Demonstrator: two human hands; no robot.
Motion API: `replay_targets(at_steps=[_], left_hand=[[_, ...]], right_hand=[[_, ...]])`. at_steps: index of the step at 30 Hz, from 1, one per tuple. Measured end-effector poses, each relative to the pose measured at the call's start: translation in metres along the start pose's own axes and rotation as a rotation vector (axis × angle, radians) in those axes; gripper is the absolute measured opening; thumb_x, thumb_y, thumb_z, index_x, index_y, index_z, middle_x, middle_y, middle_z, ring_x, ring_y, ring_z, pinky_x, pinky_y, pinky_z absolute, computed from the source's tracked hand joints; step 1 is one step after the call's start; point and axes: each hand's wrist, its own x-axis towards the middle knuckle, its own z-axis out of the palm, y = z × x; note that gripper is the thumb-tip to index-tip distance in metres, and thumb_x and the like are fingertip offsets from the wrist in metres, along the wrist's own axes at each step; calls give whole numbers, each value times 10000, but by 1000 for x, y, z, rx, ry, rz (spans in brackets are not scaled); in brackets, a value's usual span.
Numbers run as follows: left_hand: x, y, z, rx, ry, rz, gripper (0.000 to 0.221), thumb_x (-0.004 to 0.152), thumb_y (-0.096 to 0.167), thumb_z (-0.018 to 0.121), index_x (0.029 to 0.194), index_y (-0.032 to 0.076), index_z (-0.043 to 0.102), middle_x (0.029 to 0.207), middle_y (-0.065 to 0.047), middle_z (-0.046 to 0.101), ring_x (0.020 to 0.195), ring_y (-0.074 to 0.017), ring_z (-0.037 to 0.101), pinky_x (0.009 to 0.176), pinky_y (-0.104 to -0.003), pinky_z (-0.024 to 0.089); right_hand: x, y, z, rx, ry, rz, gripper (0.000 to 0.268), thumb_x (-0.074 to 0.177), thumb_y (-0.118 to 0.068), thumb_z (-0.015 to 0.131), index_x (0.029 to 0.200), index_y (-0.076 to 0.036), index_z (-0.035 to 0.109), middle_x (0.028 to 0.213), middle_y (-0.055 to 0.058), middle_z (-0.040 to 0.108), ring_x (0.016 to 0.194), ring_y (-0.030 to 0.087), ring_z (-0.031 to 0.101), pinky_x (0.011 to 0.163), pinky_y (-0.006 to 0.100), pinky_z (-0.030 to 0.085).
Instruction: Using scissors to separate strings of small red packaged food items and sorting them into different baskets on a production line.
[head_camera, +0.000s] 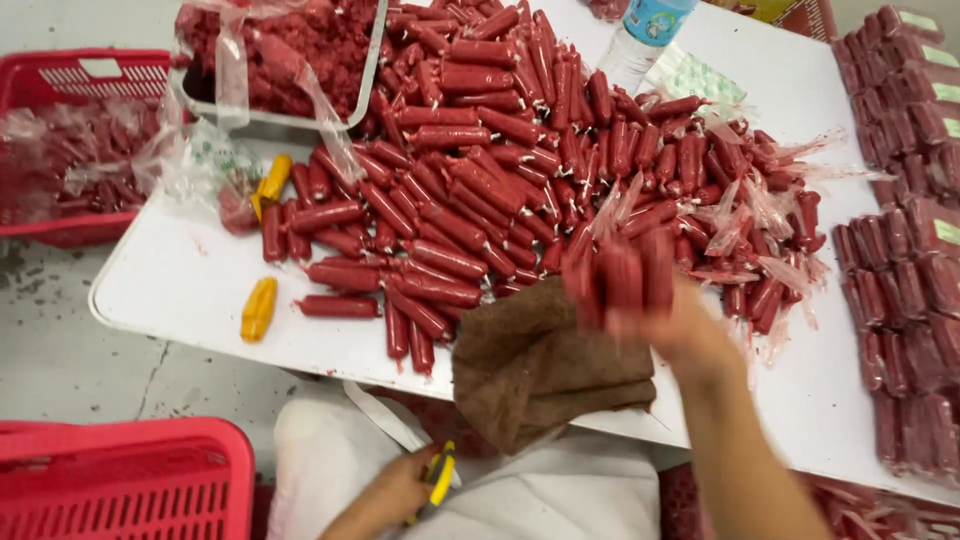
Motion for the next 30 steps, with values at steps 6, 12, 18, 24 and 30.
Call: replay_targets(at_steps=[6, 12, 18, 24, 30], left_hand=[[-41, 52, -30, 278, -172, -150, 713, 811, 586, 573, 1492, 551, 362, 1447, 32, 551, 1319, -185, 568, 1092, -298, 459], [7, 12, -25, 313, -215, -66, 775, 795, 444, 585, 1522, 460, 317, 1358, -49, 610, 1258, -239, 605, 1050, -320, 475], [4, -4, -13, 366, -251, 3, 849, 777, 521, 647, 1541, 461, 282, 1390, -61, 595, 1292, -240, 595, 1074, -318, 473], [29, -34, -8, 360, -142, -236, 789, 756, 521, 673, 1483, 613, 378, 1239, 44, 766, 1197, -149, 724, 958, -236, 527], [78, -115, 5, -420, 45, -160, 753, 835, -73, 654, 1532, 176, 517, 944, -257, 768, 746, -342, 707, 707, -375, 534]], right_hand=[[230, -109, 9, -485, 495, 176, 701, 795, -18, 671, 1460, -65, 450, 1252, 37, 661, 837, 61, 607, 696, 148, 529], [403, -45, -84, 54, 710, 16, 99, 882, -37, 766, 931, -47, 681, 685, 29, 668, 588, 142, 616, 546, 304, 554], [388, 82, -179, 409, 705, -403, 379, 662, 85, 781, 808, -244, 664, 713, 35, 713, 698, 249, 631, 713, 541, 590], [108, 10, -2, -449, 299, -461, 435, 1028, -353, 664, 1401, -173, 531, 1412, 30, 649, 1196, 150, 721, 1016, 303, 618], [-83, 79, -86, -940, 530, -171, 218, 951, -138, 625, 1134, -173, 736, 994, 0, 753, 830, 117, 690, 822, 250, 549]])
